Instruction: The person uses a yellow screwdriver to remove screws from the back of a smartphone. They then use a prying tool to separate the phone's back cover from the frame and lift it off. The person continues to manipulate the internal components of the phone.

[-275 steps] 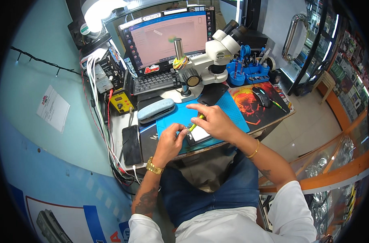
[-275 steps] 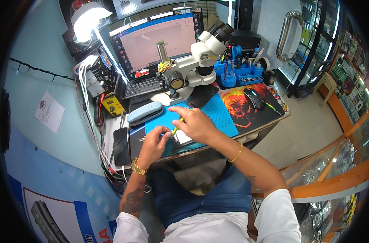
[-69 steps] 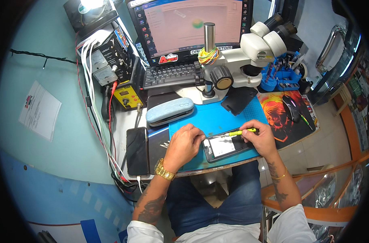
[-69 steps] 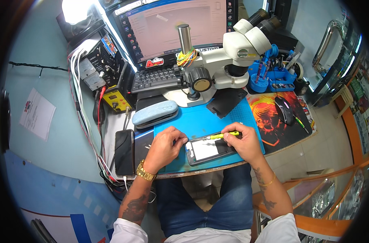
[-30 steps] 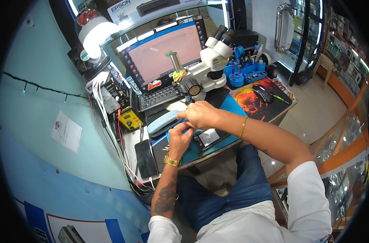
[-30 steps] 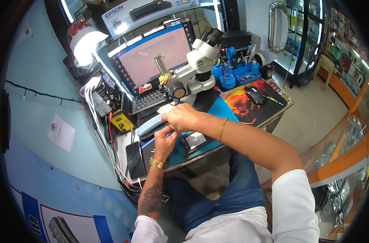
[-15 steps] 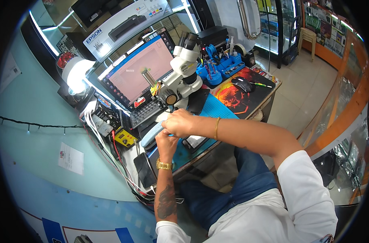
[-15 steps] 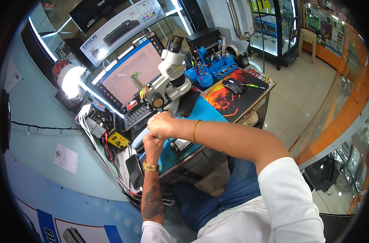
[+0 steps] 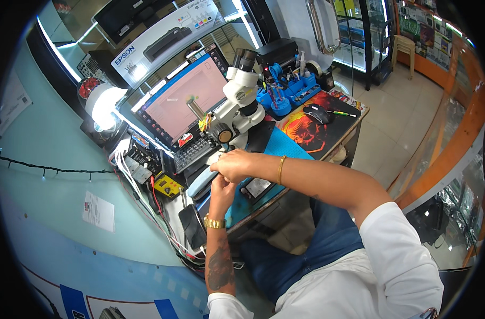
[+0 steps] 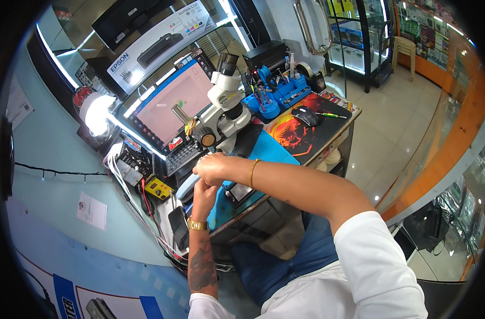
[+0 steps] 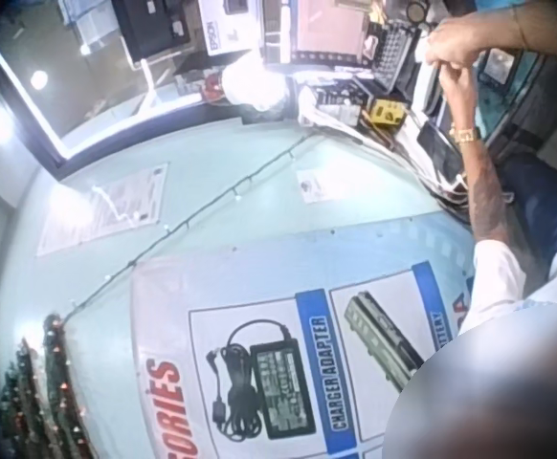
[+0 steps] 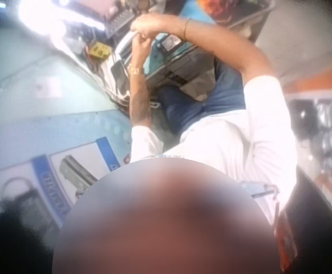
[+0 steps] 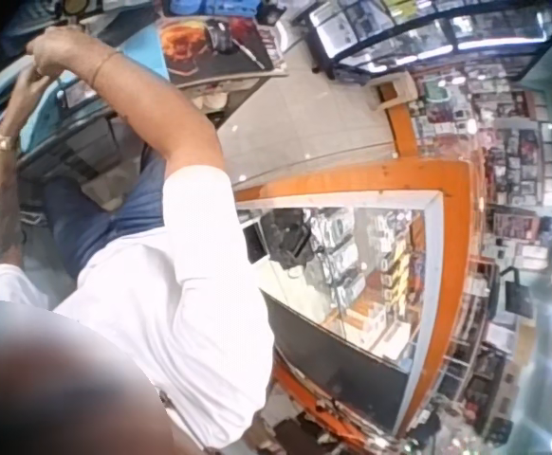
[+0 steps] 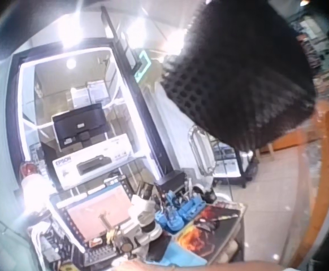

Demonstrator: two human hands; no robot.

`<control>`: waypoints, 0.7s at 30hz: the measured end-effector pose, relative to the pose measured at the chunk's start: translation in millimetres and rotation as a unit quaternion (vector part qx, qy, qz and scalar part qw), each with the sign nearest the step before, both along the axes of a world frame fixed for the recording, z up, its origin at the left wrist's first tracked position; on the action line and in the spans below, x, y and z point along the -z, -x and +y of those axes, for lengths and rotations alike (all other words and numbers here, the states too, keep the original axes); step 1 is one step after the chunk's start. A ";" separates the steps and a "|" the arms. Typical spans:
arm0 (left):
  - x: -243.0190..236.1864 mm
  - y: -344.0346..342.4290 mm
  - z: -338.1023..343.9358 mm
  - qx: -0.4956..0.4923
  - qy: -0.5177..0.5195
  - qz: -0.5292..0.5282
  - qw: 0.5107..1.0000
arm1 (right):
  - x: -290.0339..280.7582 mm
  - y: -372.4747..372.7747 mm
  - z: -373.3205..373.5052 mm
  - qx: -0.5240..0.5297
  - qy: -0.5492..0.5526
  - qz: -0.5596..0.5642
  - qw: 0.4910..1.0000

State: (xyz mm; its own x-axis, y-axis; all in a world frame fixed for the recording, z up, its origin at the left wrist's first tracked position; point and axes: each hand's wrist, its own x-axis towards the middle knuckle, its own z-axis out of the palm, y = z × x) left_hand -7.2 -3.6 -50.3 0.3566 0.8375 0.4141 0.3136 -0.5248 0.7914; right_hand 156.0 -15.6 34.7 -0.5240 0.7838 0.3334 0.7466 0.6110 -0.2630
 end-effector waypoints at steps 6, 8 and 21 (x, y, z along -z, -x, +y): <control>-13.9 -2.1 -6.7 -0.073 -0.013 0.098 0.992 | -17.8 -0.6 -3.5 0.046 0.058 -0.116 0.990; -13.8 -2.6 -17.4 -0.059 -0.021 0.061 0.996 | -18.0 -0.7 -8.9 0.027 0.056 -0.103 0.993; 1.5 26.9 -41.8 -0.031 0.064 0.055 0.996 | -9.5 -43.5 -24.6 0.027 0.079 0.148 0.985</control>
State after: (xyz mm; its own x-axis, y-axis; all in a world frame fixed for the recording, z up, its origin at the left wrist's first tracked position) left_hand -34.2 -45.4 -51.8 0.3393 0.9031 0.2633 0.4316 -0.3981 0.8094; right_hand 199.5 -40.2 44.2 -0.3779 0.8622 0.3374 0.6531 0.5066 -0.5629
